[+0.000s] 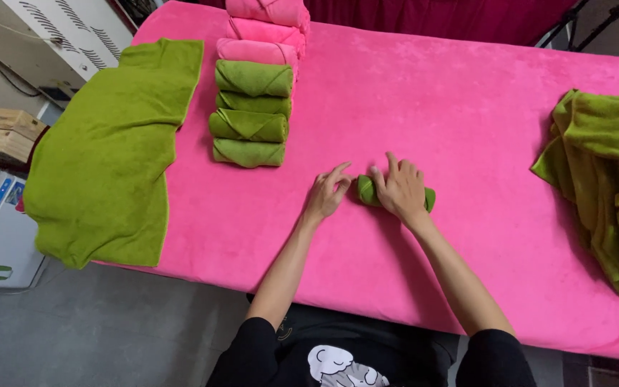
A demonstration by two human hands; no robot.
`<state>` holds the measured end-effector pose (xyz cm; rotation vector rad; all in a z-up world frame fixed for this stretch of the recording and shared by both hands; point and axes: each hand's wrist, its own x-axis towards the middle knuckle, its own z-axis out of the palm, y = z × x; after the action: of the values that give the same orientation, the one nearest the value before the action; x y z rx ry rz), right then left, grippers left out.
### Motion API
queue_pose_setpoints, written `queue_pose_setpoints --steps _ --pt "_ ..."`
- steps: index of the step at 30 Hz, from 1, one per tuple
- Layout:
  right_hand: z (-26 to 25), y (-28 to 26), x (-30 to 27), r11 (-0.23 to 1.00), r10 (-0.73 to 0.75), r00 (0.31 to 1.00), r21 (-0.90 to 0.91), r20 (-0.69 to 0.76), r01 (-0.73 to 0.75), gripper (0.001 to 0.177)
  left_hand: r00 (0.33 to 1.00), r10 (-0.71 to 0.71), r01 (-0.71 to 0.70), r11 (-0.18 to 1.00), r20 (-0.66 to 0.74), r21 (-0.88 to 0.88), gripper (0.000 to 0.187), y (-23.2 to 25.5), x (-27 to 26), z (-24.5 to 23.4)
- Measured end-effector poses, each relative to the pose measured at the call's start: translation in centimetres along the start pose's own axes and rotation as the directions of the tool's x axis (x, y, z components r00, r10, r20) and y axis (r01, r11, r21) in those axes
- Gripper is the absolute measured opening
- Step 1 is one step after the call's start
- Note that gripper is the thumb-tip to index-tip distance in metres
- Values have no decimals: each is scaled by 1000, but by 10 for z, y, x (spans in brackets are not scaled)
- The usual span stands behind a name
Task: Folding and smoothing green towels into decorative shapes on a massage table.
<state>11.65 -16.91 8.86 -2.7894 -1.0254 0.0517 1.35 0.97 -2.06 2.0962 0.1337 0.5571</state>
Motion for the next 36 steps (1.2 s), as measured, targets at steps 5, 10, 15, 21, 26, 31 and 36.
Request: queue_pose_setpoints --steps 5,10,15,21,26,31,36 --pt "70 32 17 922 -360 586 -374 -726 103 30 995 17 -19 1000 -98 -14 46 2 -1 -5" --pt "79 34 -1 928 -345 539 -364 -768 76 15 993 20 -23 999 -119 -24 46 -2 -1 0" --pt "87 19 -25 942 -335 627 -255 -703 218 48 990 32 -36 999 -134 -24 43 -15 2 11" --pt "98 35 5 946 -321 684 -247 -655 208 66 986 -18 24 999 -167 32 38 5 0 4" --pt "90 36 29 939 -343 669 -230 -659 255 78 982 -51 61 997 -183 52 35 14 34 24" --pt "93 47 42 937 -347 682 -211 -644 277 91 987 -2 15 996 -160 83 29 23 48 37" --pt "99 48 44 943 -333 691 -211 -641 259 80 984 -27 42 996 -179 82 30 29 45 31"
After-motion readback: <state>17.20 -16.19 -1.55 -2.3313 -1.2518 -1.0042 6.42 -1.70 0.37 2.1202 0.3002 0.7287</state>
